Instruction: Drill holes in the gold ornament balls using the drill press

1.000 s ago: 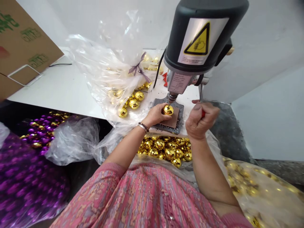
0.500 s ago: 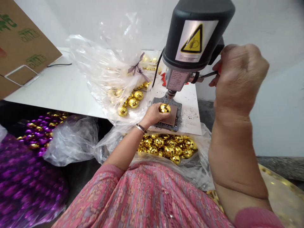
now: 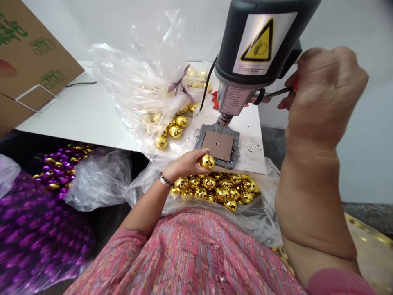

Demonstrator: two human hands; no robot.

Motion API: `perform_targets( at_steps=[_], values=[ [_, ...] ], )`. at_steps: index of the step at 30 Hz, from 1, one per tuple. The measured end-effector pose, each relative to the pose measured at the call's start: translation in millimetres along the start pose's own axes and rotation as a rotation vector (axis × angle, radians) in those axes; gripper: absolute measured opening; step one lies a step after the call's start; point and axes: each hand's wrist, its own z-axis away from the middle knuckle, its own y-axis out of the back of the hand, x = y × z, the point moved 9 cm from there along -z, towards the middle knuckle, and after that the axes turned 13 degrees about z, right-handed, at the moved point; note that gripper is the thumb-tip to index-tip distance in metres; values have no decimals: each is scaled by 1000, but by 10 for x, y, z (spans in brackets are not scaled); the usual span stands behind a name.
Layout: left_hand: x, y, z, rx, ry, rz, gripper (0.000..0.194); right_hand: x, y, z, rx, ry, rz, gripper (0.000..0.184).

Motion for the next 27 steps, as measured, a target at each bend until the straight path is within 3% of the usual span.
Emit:
perform_targets(
  at_steps=[2, 4, 7, 9, 11, 13, 16, 21, 24, 27],
  values=[
    [-41, 19, 137, -39, 10, 4, 85, 13, 3, -6, 25, 27, -20, 33],
    [-119, 152, 180, 18, 67, -16, 80, 29, 8, 5, 42, 65, -33, 32],
    [-251, 582, 127, 295, 185, -113, 42, 43, 24, 42, 56, 121, -29, 30],
    [-290, 930, 100, 541, 243, -226, 38, 39, 41, 68, 70, 146, -16, 31],
    [-334, 1162, 60, 676, 309, -327, 42, 24, 48, 90, 71, 158, -12, 31],
    [-422, 1244, -23, 656, 398, -393, 42, 10, 40, 109, 56, 154, -11, 32],
    [-535, 1205, -149, 522, 480, -472, 45, -20, 51, 139, 61, 154, -20, 32],
    [-561, 1103, -180, 433, 451, -491, 56, -52, 46, 186, 52, 154, -74, 29],
    [-486, 1043, -109, 440, 346, -232, 61, -28, 43, 213, 63, 117, -73, 29],
    [-408, 835, -81, 334, 238, 313, 65, -30, 66, 218, 81, 128, -65, 28]
  ],
)
